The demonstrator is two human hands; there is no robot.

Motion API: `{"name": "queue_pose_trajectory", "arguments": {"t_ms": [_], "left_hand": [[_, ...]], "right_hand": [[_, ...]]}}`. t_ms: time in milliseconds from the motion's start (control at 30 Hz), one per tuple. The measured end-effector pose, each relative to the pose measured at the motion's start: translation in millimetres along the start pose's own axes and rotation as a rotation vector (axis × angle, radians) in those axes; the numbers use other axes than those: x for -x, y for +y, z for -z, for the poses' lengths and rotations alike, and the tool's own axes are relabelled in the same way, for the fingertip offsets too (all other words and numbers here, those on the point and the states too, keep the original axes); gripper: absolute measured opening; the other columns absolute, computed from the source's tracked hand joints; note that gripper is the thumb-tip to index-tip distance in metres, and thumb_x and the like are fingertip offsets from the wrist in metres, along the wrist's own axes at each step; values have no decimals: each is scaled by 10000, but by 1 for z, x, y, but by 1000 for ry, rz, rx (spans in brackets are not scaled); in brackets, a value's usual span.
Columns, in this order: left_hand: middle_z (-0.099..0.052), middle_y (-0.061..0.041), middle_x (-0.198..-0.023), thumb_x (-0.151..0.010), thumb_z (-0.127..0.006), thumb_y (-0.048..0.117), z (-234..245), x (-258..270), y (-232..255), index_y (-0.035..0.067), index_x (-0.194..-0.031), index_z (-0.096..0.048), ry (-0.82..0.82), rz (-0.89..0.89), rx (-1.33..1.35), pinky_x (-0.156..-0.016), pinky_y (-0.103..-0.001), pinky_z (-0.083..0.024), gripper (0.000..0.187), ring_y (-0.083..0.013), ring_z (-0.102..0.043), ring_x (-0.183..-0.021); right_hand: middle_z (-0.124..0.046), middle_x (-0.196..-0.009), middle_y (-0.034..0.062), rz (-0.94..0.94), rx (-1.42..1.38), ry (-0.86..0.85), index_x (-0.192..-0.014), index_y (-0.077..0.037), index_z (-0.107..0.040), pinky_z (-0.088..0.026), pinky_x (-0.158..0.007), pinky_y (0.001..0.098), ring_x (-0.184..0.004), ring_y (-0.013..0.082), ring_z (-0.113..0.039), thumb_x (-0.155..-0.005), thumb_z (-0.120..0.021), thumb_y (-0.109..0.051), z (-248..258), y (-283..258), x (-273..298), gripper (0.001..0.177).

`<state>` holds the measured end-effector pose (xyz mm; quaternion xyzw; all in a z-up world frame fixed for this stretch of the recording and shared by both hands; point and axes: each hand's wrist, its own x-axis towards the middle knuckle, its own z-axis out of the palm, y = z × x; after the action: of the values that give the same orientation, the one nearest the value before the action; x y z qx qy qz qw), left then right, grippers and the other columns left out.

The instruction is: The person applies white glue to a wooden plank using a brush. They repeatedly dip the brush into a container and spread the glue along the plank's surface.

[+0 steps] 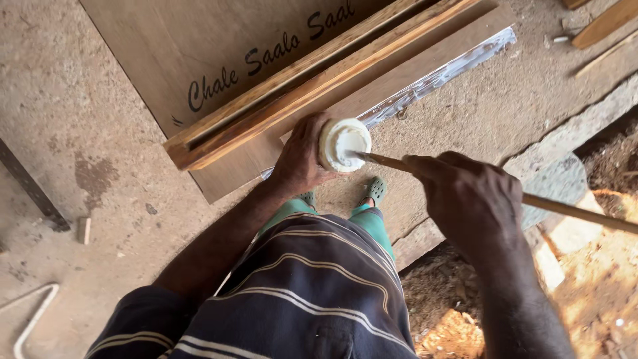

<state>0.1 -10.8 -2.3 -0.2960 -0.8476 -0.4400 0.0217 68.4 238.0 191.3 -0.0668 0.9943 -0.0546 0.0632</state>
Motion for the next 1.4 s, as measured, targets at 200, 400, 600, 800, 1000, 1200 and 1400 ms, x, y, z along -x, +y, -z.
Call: {"name": "queue_pose_trajectory", "arguments": {"t_ms": [200, 400, 600, 800, 1000, 1200, 1400], "left_hand": [[-550, -221, -1361, -627, -1011, 251, 13, -4, 12, 2, -1456, -399, 101, 14, 220, -1112, -471, -488, 1061, -322, -574, -1295], [-664, -101, -1256, -734, -946, 157, 38, -9, 34, 15, -1380, -521, 83, 244, 441, -1004, -346, -594, 787, -208, -679, -1153], [-663, -112, -1297, -711, -919, 55, 54, -5, 48, -11, -1400, -542, 184, 400, 394, -1052, -360, -569, 787, -208, -662, -1185], [-647, -125, -1321, -715, -882, -9, 46, 2, 68, -26, -1424, -527, 252, 424, 395, -1045, -389, -575, 794, -225, -654, -1192], [-662, -147, -1287, -749, -844, -65, 42, 12, 83, -36, -1413, -551, 260, 407, 385, -1044, -412, -580, 726, -251, -661, -1195], [-650, -142, -1305, -740, -836, -76, 30, 15, 88, -40, -1418, -538, 284, 423, 404, -1044, -408, -571, 741, -248, -649, -1197], [-668, -155, -1279, -758, -826, -67, 31, 13, 94, -56, -1402, -552, 249, 400, 367, -1035, -407, -579, 700, -255, -669, -1164]], "right_hand": [[-795, -963, 50, -156, -390, 42, -1138, -251, -796, -593, -533, 382, -621, 181, -690, -975, -675, -239, -36, 17, 23, 203], [-791, -910, 91, -450, -875, 25, -1265, -213, -738, -585, -659, 380, -727, 213, -738, -917, -650, -120, -147, 93, 41, 371], [-771, -919, 141, -581, -1020, 150, -1229, -118, -745, -573, -748, 391, -788, 232, -732, -950, -642, -117, -312, 132, -5, 297], [-775, -1008, 130, -501, -848, 91, -1176, -198, -808, -588, -745, 436, -826, 290, -708, -1016, -665, -201, -381, 135, -69, 215], [-758, -1080, 41, -572, -1146, 19, -1203, -229, -768, -604, -596, 264, -736, 108, -686, -1025, -584, -208, -365, 173, -75, 257], [-762, -1051, 54, -641, -926, 31, -1222, -241, -765, -453, -425, 258, -583, 94, -557, -1062, -554, -236, -342, 194, -101, 265], [-755, -1054, 88, -786, -1243, -37, -1246, -172, -744, -476, -435, 232, -581, 70, -565, -1030, -596, -218, -335, 203, -101, 266]]}}
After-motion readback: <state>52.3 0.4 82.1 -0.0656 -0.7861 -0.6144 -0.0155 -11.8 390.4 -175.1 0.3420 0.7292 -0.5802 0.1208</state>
